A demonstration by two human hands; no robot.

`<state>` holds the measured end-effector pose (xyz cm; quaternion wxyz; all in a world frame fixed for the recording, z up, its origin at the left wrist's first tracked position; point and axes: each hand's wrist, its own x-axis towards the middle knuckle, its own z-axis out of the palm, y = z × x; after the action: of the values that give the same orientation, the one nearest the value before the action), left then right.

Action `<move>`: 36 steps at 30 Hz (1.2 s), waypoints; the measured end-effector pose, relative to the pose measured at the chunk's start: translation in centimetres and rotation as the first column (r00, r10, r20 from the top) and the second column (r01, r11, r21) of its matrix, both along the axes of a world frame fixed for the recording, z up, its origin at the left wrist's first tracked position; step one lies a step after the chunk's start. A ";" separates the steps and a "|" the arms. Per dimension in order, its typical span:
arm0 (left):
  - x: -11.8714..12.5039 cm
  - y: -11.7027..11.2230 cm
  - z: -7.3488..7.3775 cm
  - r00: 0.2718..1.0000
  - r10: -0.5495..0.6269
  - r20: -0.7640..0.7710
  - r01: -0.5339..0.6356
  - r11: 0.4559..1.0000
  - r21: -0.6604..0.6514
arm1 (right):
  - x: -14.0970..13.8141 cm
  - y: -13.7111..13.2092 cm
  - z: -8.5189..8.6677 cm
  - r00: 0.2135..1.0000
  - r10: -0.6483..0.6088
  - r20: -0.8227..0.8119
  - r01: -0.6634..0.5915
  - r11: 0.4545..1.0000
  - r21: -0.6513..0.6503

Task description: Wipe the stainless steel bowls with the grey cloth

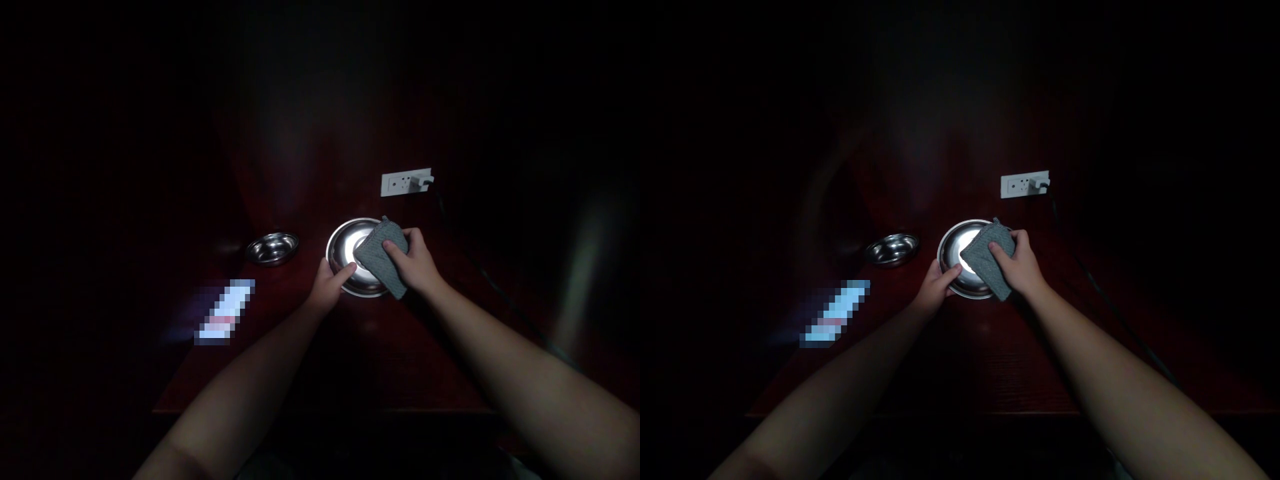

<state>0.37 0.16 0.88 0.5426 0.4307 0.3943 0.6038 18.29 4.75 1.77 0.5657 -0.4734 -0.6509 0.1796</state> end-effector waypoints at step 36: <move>-0.3 0.3 -0.4 0.999 0.034 -0.032 -0.032 0.997 0.064 | -0.1 0.4 -0.4 1.000 0.000 -0.005 -0.001 0.999 -0.047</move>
<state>0.09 0.48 0.50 0.5121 0.4512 0.3906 0.6178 18.17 5.15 1.41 0.5559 -0.4860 -0.6453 0.1962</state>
